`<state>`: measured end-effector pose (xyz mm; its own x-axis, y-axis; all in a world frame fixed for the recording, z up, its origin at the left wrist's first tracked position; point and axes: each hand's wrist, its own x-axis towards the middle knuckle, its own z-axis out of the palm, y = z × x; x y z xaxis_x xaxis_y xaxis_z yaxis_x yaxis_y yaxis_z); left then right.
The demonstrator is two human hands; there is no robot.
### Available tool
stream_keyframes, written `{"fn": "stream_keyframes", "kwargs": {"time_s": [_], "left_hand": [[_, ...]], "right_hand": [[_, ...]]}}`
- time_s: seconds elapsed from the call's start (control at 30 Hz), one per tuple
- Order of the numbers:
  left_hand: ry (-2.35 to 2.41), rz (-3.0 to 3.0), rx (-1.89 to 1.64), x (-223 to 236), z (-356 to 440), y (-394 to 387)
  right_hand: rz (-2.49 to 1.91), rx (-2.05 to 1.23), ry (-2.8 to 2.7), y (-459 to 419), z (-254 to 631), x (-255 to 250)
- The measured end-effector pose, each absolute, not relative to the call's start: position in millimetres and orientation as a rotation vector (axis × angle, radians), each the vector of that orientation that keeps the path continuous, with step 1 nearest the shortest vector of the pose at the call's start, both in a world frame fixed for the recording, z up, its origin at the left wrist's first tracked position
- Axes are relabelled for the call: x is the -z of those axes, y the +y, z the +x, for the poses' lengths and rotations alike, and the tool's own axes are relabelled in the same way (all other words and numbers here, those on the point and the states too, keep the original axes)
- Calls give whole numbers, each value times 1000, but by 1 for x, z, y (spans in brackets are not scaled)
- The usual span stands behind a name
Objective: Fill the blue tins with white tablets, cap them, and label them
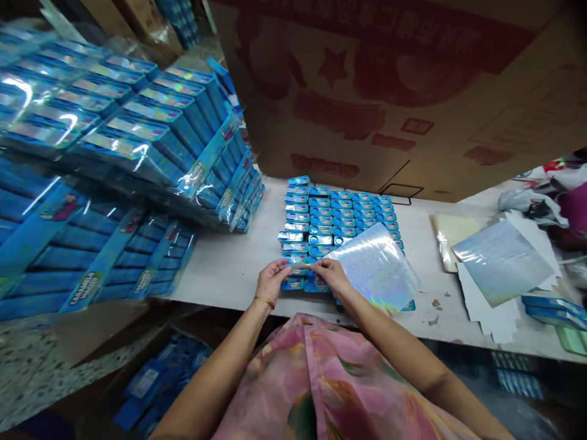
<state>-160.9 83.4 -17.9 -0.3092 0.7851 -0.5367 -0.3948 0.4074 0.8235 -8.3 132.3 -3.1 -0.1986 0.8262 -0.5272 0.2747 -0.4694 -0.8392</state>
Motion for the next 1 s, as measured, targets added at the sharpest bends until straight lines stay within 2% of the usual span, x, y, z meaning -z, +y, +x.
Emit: {"fn": "stream_keyframes", "kwargs": {"time_s": [0.23, 0.63, 0.8, 1.0], "left_hand": [[1649, 427, -1228, 45, -190, 78], [1831, 746, -1148, 64, -200, 73], [1859, 811, -1014, 77, -197, 74], [1887, 1015, -896, 72, -202, 66]], "right_hand": [[-1792, -1239, -1716, 117, -41, 32], [-1853, -980, -2150, 118, -55, 24], [-1918, -738, -2443, 116, -54, 24], [-1458, -505, -2936, 109, -42, 18]]}}
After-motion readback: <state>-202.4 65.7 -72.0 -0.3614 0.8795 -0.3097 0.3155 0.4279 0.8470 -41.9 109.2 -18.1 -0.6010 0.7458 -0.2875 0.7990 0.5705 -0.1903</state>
